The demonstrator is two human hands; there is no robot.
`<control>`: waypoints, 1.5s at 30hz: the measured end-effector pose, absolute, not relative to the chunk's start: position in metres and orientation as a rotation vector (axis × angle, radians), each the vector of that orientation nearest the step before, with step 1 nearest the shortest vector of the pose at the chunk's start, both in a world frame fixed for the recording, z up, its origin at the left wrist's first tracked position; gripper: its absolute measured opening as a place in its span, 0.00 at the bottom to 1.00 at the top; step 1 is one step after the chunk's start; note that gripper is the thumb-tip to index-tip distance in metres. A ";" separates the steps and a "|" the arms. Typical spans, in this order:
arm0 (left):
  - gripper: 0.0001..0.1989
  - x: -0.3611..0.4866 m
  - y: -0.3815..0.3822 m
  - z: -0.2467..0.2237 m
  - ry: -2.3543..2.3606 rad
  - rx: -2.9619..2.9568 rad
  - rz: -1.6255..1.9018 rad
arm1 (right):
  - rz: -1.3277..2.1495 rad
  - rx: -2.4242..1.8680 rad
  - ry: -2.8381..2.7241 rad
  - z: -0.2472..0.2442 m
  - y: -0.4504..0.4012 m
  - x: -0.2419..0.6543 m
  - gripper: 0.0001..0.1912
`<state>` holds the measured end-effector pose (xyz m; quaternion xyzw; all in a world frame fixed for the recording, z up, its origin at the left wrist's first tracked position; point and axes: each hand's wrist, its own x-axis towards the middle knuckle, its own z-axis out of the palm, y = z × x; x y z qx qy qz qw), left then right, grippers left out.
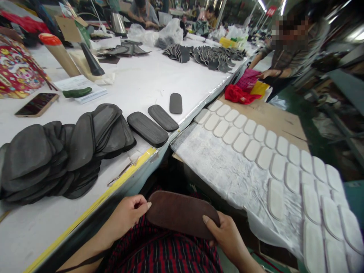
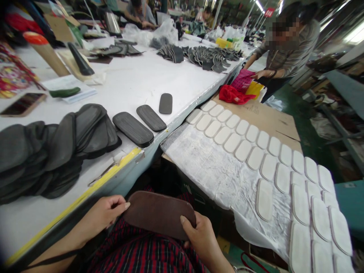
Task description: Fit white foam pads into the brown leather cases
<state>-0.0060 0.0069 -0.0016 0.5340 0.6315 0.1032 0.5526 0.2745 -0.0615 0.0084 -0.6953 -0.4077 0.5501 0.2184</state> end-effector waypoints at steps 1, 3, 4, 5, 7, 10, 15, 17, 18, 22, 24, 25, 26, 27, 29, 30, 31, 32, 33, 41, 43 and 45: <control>0.18 -0.007 0.006 -0.003 1.486 1.245 0.241 | 1.525 -1.919 -1.123 0.009 -0.061 0.274 0.17; 0.18 -0.008 0.005 -0.006 1.474 1.210 0.241 | 1.532 -1.905 -1.110 0.008 -0.061 0.274 0.16; 0.19 -0.009 0.005 -0.007 1.469 1.194 0.239 | 1.539 -1.896 -1.103 0.007 -0.061 0.274 0.16; 0.19 -0.009 0.004 -0.009 1.466 1.181 0.236 | 1.545 -1.889 -1.094 0.005 -0.061 0.274 0.16; 0.20 -0.010 0.003 -0.011 1.465 1.176 0.231 | 1.557 -1.872 -1.076 0.003 -0.063 0.274 0.15; 0.20 -0.011 0.003 -0.013 1.475 1.259 0.205 | 1.560 -1.863 -1.059 0.001 -0.064 0.275 0.14; 0.20 -0.014 0.006 -0.012 1.534 1.755 0.106 | 1.545 -1.901 -1.070 0.001 -0.065 0.276 0.14; 0.18 -0.012 0.009 -0.008 1.515 2.081 0.191 | 1.535 -1.910 -1.086 0.002 -0.063 0.276 0.14; 0.17 -0.008 0.010 -0.006 1.460 2.242 0.270 | 1.534 -1.910 -1.090 0.003 -0.063 0.276 0.13; 0.16 0.024 0.016 -0.002 0.985 2.658 0.397 | 1.546 -1.910 -1.108 0.009 -0.060 0.273 0.12; 0.17 0.045 0.017 -0.002 0.801 2.701 0.310 | 1.535 -1.902 -1.148 0.014 -0.060 0.275 0.12; 0.18 0.054 0.017 -0.003 0.758 2.695 0.270 | 1.504 -1.906 -1.181 0.017 -0.060 0.277 0.11; 0.19 0.061 0.018 -0.005 0.743 2.682 0.239 | 1.444 -1.924 -1.219 0.019 -0.062 0.280 0.11; 0.20 0.065 0.018 -0.006 0.744 2.670 0.212 | 1.367 -1.955 -1.249 0.021 -0.064 0.284 0.11; 0.21 0.069 0.019 -0.008 0.734 2.668 0.164 | 1.231 -2.024 -1.259 0.022 -0.069 0.293 0.14; 0.20 0.068 0.019 -0.009 0.727 2.676 0.146 | 1.215 -2.044 -1.233 0.022 -0.072 0.298 0.16; 0.20 0.066 0.020 -0.009 0.712 2.691 0.131 | 1.241 -2.050 -1.192 0.020 -0.075 0.302 0.17; 0.20 0.065 0.020 -0.009 0.695 2.709 0.118 | 1.296 -2.044 -1.145 0.017 -0.078 0.305 0.17; 0.19 0.063 0.020 -0.010 0.685 2.727 0.107 | 1.360 -2.029 -1.101 0.014 -0.080 0.307 0.17; 0.22 0.086 0.016 -0.008 0.597 2.798 0.152 | 1.447 -1.972 -0.993 -0.008 -0.085 0.311 0.15; 0.22 0.097 0.015 -0.007 0.564 2.802 0.195 | 1.432 -1.975 -1.000 -0.010 -0.086 0.313 0.15; 0.21 0.105 0.014 -0.007 0.534 2.808 0.224 | 1.450 -1.963 -0.990 -0.011 -0.087 0.314 0.15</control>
